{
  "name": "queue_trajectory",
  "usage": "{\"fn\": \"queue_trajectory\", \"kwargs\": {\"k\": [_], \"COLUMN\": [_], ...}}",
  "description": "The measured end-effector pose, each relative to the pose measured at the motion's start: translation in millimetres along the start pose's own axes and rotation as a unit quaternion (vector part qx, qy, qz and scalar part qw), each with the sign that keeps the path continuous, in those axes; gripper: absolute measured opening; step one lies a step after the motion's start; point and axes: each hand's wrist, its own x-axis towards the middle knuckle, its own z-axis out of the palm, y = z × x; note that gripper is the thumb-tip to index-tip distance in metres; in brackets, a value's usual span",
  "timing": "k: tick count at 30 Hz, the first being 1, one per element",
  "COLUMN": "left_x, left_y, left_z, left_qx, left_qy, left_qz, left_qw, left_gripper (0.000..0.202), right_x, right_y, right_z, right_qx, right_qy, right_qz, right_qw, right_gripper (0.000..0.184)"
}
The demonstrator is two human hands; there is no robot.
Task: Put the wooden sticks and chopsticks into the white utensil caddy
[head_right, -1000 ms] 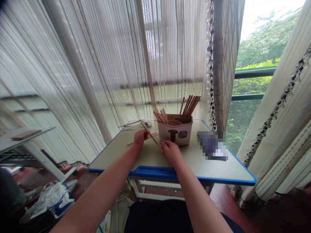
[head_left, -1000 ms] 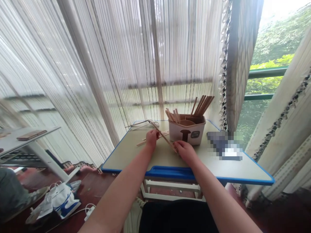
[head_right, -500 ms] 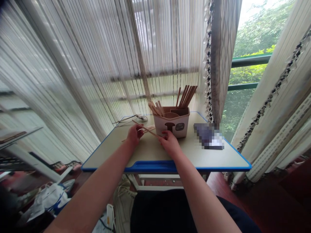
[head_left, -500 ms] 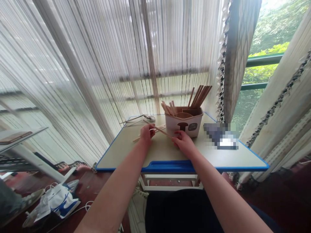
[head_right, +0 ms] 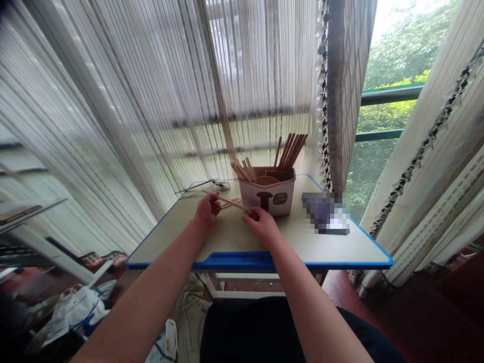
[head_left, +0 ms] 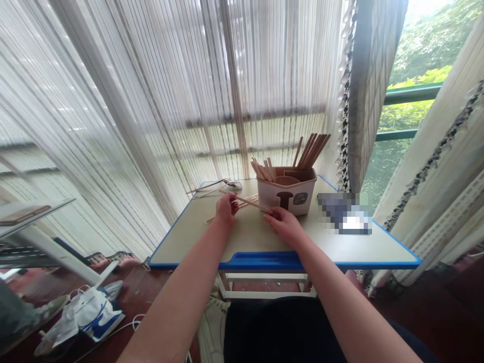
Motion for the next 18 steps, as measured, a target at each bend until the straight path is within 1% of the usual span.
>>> {"fn": "queue_trajectory", "kwargs": {"k": [2,3,4,5,7,9,10,12,14,16,18], "left_x": [0.4,-0.2,-1.2,-2.9,-7.2,-12.0,-14.0,-16.7,-17.4,-16.3,-13.8], "left_y": [-1.6,-2.6,-3.7,-4.9,-7.7,-10.1,-10.6,-9.2,-4.6,1.5,5.8], "left_z": [0.4,0.9,1.4,2.2,3.9,5.8,6.6,7.4,6.4,3.9,1.3], "left_qx": [0.026,0.037,0.043,0.045,0.039,0.028,0.024,0.019,0.002,-0.031,-0.065], "left_qy": [0.002,-0.004,-0.022,-0.056,-0.156,-0.241,-0.264,-0.278,-0.279,-0.275,-0.254], "left_qz": [0.004,0.003,0.001,-0.003,-0.016,-0.031,-0.038,-0.051,-0.081,-0.120,-0.128], "left_qw": [1.000,0.999,0.999,0.997,0.987,0.970,0.963,0.959,0.957,0.953,0.956], "left_gripper": [0.009,0.008,0.008,0.009,0.017,0.026,0.029,0.032,0.035,0.052,0.065], "right_x": [-2.5,-4.0,-5.5,-7.0,-9.2,-10.1,-9.9,-8.8,-7.3,-6.4,-6.8], "right_y": [-5.0,-7.6,-9.9,-11.8,-14.5,-15.0,-14.4,-11.6,-8.3,-8.3,-16.6], "right_z": [-0.3,-0.4,-0.4,-0.3,0.5,1.6,2.2,3.3,3.0,-0.3,-7.9], "right_qx": [0.005,0.009,0.014,0.021,0.043,0.056,0.056,0.053,0.063,0.074,0.082], "right_qy": [-0.013,-0.027,-0.048,-0.071,-0.109,-0.122,-0.121,-0.114,-0.084,-0.043,-0.006], "right_qz": [0.003,0.006,0.009,0.016,0.037,0.042,0.039,0.032,0.030,0.009,-0.024], "right_qw": [1.000,1.000,0.999,0.997,0.992,0.990,0.990,0.992,0.994,0.996,0.996], "right_gripper": [0.035,0.034,0.034,0.033,0.030,0.028,0.028,0.029,0.029,0.030,0.031]}}
